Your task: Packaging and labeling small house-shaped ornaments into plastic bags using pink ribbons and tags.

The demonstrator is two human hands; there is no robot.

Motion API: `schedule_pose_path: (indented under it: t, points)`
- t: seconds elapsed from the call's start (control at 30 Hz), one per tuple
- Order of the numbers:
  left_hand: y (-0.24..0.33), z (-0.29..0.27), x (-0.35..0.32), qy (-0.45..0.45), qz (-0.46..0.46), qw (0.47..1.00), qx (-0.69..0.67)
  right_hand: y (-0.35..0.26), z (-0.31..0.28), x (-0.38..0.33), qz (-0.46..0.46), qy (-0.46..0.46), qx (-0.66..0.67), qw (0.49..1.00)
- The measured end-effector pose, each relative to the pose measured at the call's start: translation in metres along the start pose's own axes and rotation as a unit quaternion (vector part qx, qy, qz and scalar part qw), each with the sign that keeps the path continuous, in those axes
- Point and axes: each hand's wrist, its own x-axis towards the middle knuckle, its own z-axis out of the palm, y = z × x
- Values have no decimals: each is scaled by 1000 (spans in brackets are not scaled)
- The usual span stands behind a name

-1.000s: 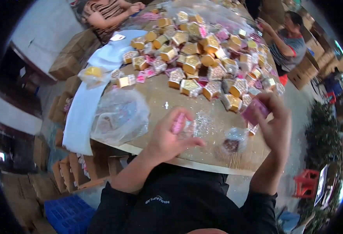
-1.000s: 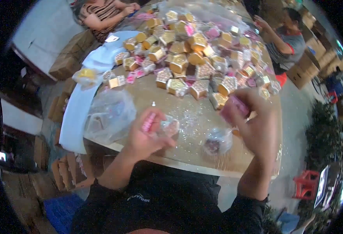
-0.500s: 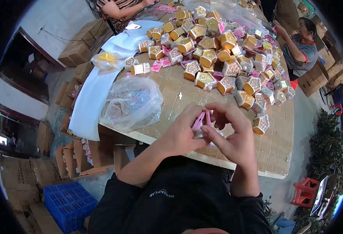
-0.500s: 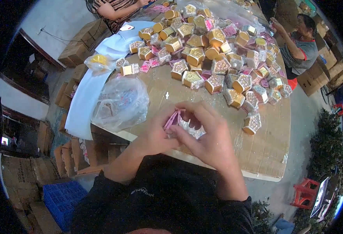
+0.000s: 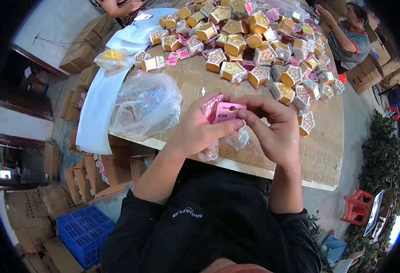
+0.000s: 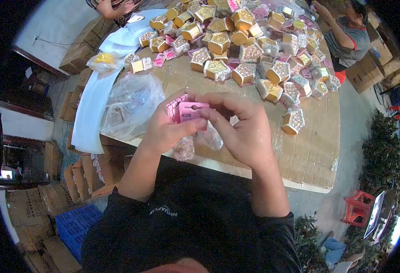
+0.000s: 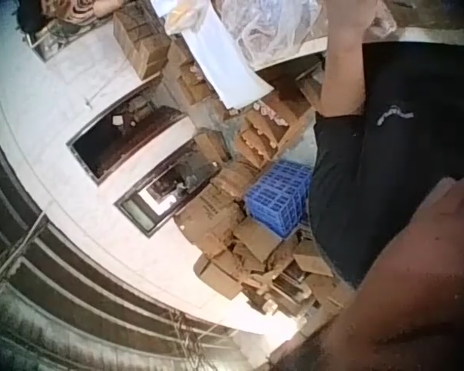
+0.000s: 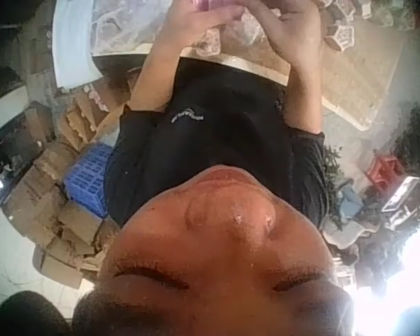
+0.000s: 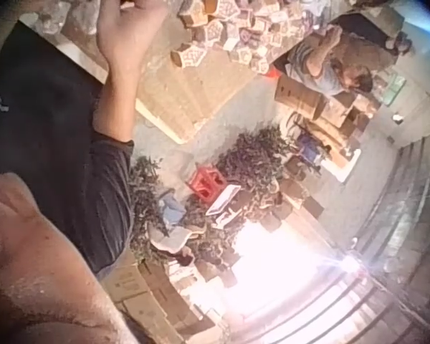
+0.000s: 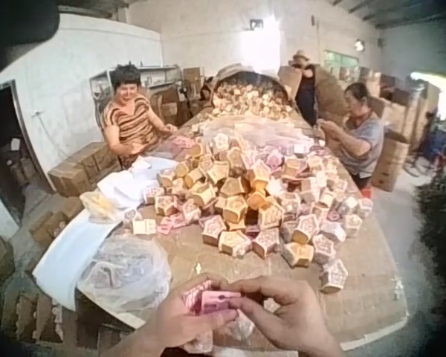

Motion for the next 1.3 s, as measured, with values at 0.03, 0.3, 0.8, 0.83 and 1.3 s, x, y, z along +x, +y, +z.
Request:
schedule_pose_path:
  t: [0.03, 0.3, 0.8, 0.83, 1.3]
  points:
    - [-1, 1, 0, -13, 20, 1000, 11, 1, 0, 0, -24, -10, -12, 1000]
    - [-8, 4, 3, 3, 32, 999, -9, 4, 3, 6, -59, 10, -84, 995]
    - [-8, 9, -5, 8, 119, 974, 193, -12, 24, -13, -115, 15, -153, 981]
    - [-7, 10, -5, 8, 121, 973, 194, -10, 25, -14, -117, 14, -153, 981]
    - [-10, 7, -9, -5, 25, 1000, -15, -7, 16, -5, -293, -38, -379, 877]
